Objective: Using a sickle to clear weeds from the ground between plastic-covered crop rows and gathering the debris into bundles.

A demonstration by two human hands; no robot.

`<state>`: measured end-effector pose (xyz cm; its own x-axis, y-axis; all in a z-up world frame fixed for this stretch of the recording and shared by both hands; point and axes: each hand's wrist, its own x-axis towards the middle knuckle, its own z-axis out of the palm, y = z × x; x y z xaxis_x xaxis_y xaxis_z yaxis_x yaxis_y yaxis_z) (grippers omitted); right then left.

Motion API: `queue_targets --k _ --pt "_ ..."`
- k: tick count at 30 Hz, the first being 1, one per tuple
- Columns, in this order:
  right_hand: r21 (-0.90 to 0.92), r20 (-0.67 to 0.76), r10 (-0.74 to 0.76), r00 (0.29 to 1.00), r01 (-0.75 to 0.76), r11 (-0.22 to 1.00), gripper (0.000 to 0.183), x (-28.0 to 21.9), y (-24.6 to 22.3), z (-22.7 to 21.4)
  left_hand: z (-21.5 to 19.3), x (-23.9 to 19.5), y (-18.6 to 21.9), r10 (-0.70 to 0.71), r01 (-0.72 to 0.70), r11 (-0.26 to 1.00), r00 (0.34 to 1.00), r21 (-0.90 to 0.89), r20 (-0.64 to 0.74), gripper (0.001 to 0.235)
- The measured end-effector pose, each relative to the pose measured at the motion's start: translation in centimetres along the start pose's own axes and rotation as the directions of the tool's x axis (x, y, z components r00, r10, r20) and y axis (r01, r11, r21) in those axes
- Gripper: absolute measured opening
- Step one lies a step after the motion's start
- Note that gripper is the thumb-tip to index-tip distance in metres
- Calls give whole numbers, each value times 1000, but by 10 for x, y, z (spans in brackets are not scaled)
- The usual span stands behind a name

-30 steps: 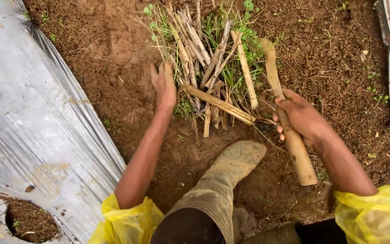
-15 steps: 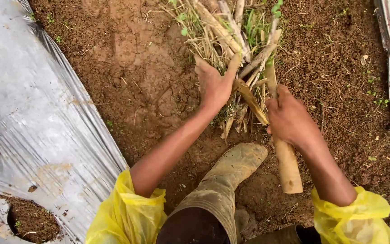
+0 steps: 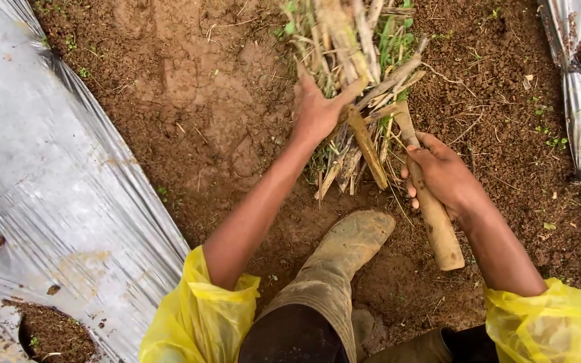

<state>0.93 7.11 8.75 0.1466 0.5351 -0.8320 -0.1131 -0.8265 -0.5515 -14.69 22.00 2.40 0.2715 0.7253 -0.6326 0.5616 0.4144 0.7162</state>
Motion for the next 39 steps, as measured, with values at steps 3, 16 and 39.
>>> queue_targets --k 3,16,39 --pt "50 -109 282 953 -278 959 60 4 1 3 9 16 18 -184 180 981 981 77 56 139" --pt "18 -89 270 959 -270 963 74 3 -4 10 22 9 2 -154 154 988 987 -18 -54 134" --pt "-12 6 402 916 -402 916 78 -128 -117 -12 -2 -71 121 -266 265 962 964 61 1 133"
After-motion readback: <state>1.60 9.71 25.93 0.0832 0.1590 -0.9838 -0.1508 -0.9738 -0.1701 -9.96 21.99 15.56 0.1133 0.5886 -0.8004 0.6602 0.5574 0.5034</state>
